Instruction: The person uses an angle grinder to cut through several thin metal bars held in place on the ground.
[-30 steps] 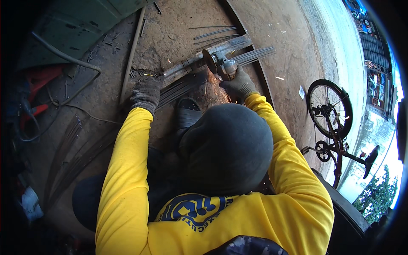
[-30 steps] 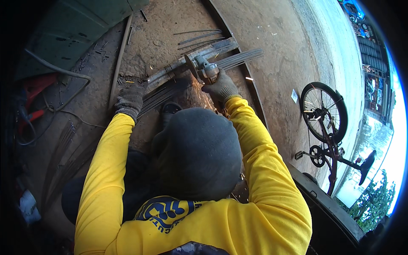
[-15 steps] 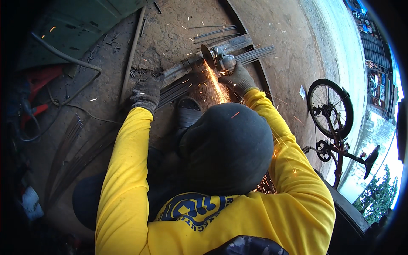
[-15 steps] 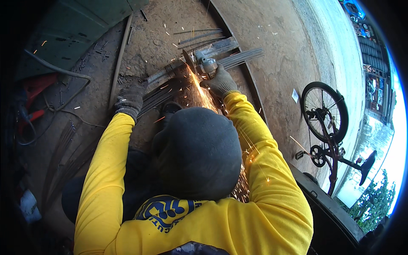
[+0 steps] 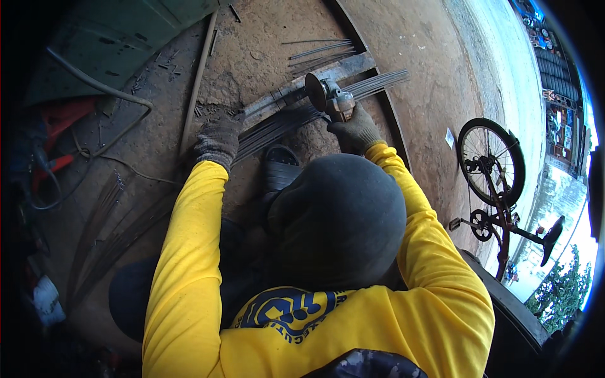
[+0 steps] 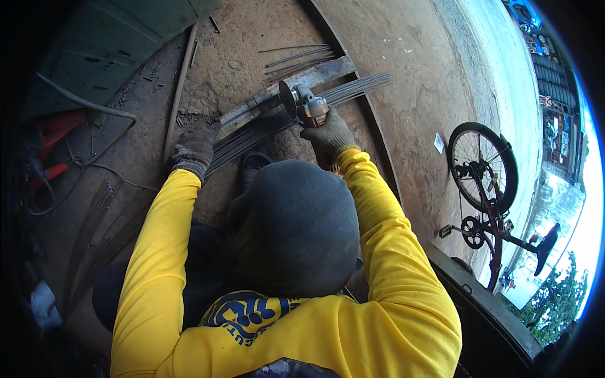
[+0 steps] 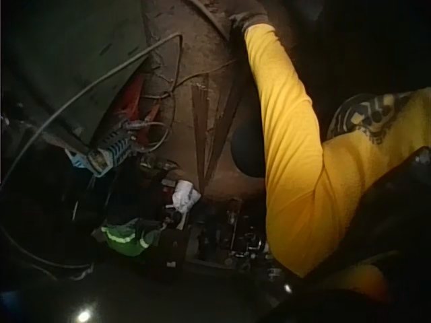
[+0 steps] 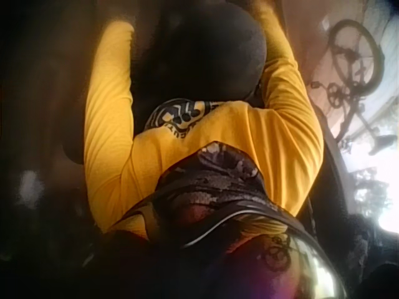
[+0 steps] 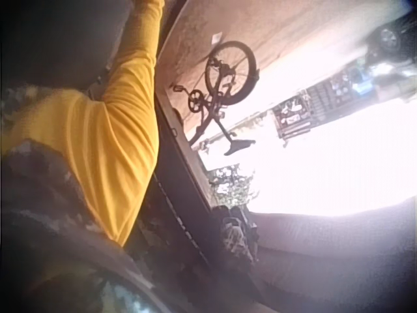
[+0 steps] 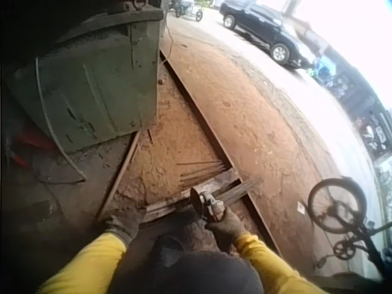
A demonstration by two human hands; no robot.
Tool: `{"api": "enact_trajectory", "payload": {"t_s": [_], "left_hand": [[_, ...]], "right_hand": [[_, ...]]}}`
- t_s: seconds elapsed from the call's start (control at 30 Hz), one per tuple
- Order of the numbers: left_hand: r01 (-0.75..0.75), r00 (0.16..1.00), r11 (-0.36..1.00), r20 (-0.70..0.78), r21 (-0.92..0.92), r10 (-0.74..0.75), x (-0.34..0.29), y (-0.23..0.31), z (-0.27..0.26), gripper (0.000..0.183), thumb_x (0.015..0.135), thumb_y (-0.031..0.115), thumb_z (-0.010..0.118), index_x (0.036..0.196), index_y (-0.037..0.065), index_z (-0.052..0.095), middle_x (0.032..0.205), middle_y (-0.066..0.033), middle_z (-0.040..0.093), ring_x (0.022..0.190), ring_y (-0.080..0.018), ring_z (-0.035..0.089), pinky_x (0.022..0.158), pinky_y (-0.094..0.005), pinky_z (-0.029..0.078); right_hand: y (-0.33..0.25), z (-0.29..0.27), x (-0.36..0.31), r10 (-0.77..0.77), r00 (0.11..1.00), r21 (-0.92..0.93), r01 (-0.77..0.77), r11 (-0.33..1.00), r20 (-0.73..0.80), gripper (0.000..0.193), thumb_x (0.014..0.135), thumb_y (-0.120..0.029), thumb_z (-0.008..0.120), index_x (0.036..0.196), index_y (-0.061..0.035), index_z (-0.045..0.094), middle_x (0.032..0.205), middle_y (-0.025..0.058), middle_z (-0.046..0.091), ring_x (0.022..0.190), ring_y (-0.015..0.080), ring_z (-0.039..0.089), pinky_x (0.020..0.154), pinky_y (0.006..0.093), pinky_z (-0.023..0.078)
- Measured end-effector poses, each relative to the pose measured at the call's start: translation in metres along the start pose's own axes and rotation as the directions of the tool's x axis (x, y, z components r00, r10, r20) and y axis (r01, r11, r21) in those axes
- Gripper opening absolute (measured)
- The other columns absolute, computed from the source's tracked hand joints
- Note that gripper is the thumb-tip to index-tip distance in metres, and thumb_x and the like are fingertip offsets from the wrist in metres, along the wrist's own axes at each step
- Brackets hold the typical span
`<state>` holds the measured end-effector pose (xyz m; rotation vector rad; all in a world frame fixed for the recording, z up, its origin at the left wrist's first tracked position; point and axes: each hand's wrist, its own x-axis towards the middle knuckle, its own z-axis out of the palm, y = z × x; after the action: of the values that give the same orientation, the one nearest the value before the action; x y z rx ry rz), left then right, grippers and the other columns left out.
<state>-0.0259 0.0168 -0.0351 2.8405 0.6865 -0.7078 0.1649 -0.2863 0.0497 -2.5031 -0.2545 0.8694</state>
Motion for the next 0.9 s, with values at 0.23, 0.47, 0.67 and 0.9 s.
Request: {"api": "enact_trajectory", "payload": {"t_s": [0.23, 0.47, 0.67, 0.9], "left_hand": [[-0.079, 0.989, 0.996, -0.123, 0.047, 0.084, -0.019, -0.008, -0.005, 0.041, 0.103, 0.019, 0.048, 0.141, 0.026, 0.059, 0.127, -0.0121, 0.064, 0.109, -0.0342, 0.070, 0.086, -0.0494, 0.059], [-0.191, 0.887, 0.938, -0.359, 0.289, 0.291, -0.056, -0.057, 0.005, 0.037, 0.095, 0.018, 0.055, 0.131, 0.019, 0.063, 0.102, -0.0059, 0.067, 0.093, -0.0267, 0.068, 0.077, -0.0435, 0.057], [-0.222, 0.927, 0.948, -0.254, 0.227, 0.278, -0.039, -0.050, 0.006, 0.037, 0.097, 0.017, 0.050, 0.133, 0.017, 0.062, 0.105, -0.0081, 0.068, 0.099, -0.0286, 0.069, 0.085, -0.0451, 0.057], [-0.206, 0.957, 0.978, -0.199, 0.045, 0.211, 0.019, 0.062, -0.048, 0.034, 0.099, 0.021, 0.054, 0.132, 0.015, 0.060, 0.112, -0.0122, 0.069, 0.096, -0.0344, 0.072, 0.080, -0.0479, 0.059]], "right_hand": [[0.008, 0.003, -0.022, 0.098, 0.993, 0.191, -0.083, 0.978, -0.068, 0.086, 0.066, -0.034, 0.088, 0.136, 0.0003, 0.052, 0.126, 0.0235, 0.068, 0.116, 0.0353, 0.067, 0.102, 0.0429, 0.052], [0.028, 0.009, -0.049, 0.188, 0.982, 0.528, -0.150, 0.836, -0.019, 0.077, 0.067, -0.029, 0.088, 0.131, -0.0018, 0.055, 0.117, 0.0154, 0.069, 0.103, 0.0265, 0.069, 0.093, 0.0397, 0.055], [0.053, 0.016, -0.061, 0.244, 0.964, 0.528, -0.155, 0.835, -0.102, 0.075, 0.068, -0.029, 0.088, 0.130, -0.0015, 0.056, 0.116, 0.0152, 0.070, 0.101, 0.0255, 0.069, 0.090, 0.0398, 0.055], [0.038, 0.011, -0.068, 0.271, 0.959, 0.517, -0.190, 0.835, -0.086, 0.074, 0.068, -0.030, 0.089, 0.129, -0.0015, 0.057, 0.112, 0.0144, 0.071, 0.097, 0.0254, 0.070, 0.087, 0.0402, 0.056]]}}
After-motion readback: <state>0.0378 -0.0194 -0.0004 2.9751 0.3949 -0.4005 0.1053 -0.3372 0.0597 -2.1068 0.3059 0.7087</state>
